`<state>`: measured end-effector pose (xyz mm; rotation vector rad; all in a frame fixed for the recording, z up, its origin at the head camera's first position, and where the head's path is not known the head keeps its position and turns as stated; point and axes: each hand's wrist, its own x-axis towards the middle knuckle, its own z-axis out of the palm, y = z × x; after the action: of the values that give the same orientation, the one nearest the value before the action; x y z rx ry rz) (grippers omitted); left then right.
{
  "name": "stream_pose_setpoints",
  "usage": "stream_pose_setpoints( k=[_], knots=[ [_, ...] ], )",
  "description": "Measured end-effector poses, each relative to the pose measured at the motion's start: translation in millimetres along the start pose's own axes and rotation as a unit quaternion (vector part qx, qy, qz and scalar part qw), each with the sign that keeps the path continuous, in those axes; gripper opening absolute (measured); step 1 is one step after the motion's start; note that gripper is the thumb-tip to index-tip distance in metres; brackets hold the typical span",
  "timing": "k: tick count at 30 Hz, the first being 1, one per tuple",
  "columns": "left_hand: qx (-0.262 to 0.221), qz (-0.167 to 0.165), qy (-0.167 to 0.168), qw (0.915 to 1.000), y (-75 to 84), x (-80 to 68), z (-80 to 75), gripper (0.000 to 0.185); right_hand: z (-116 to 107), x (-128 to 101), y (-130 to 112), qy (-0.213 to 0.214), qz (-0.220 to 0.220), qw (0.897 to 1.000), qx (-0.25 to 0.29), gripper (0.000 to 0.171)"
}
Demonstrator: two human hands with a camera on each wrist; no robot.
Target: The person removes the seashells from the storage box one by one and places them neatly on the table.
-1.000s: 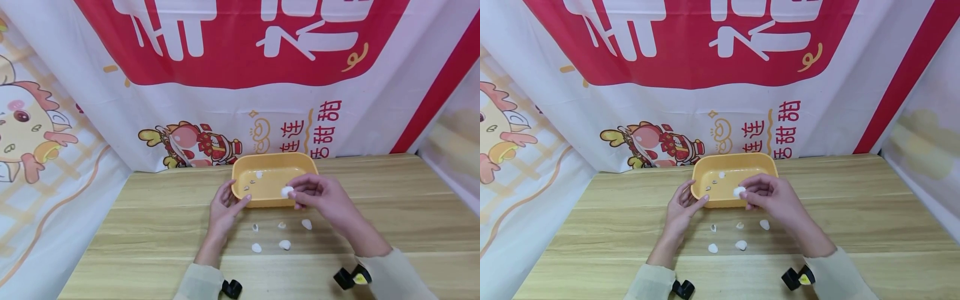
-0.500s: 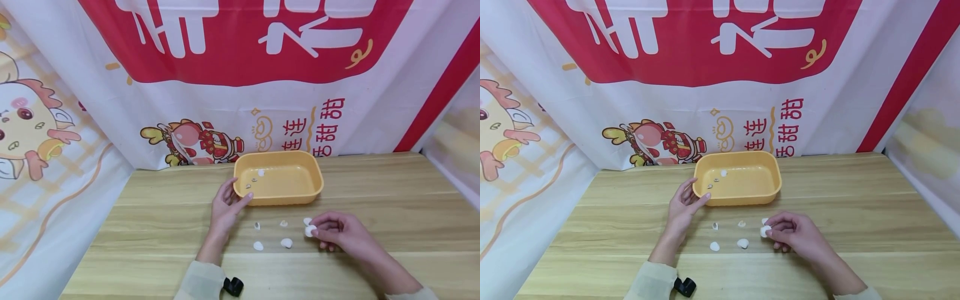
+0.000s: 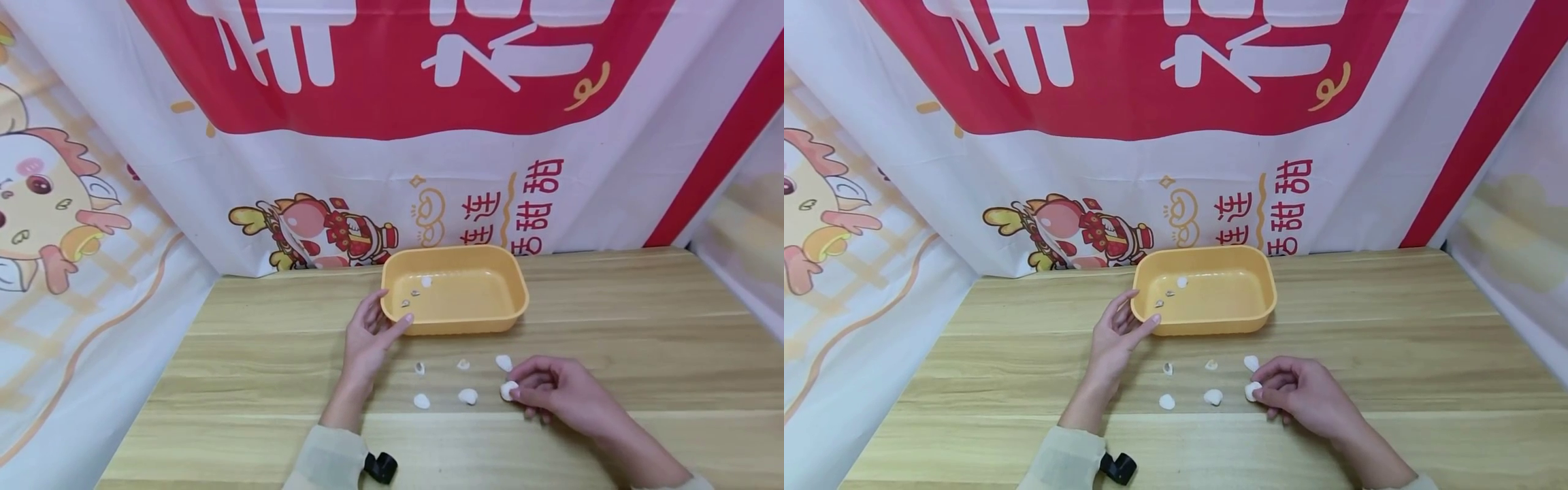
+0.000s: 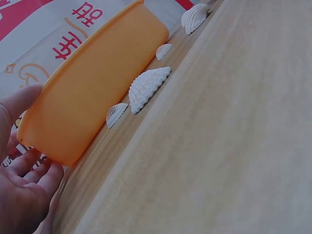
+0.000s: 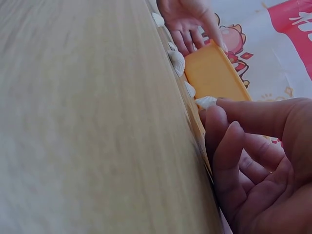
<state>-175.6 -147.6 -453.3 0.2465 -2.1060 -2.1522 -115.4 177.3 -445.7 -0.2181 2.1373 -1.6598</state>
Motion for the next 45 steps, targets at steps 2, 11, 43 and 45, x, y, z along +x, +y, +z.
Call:
stream_pose_setpoints(
  k=[2,11,43,45],
  knots=[
    [0.001,0.000,0.002,1.0000,0.6,-0.2,-0.2,0.073,0.7,0.0,-0.7,0.003,0.000,1.000,-0.010,0.031],
    [0.005,-0.003,0.000,1.0000,-0.1,0.0,-1.0,0.073,1.8,-1.7,-1.9,0.011,0.013,0.999,-0.049,0.027],
    [0.010,-0.008,-0.001,0.9999,-0.1,0.5,-0.9,0.073,1.2,-4.8,-4.7,0.089,0.013,0.978,-0.189,0.017],
    [0.011,-0.008,-0.001,0.9999,-0.1,0.4,-1.1,0.073,0.5,-5.0,-5.2,0.086,0.013,0.979,-0.186,0.018]
  ],
)
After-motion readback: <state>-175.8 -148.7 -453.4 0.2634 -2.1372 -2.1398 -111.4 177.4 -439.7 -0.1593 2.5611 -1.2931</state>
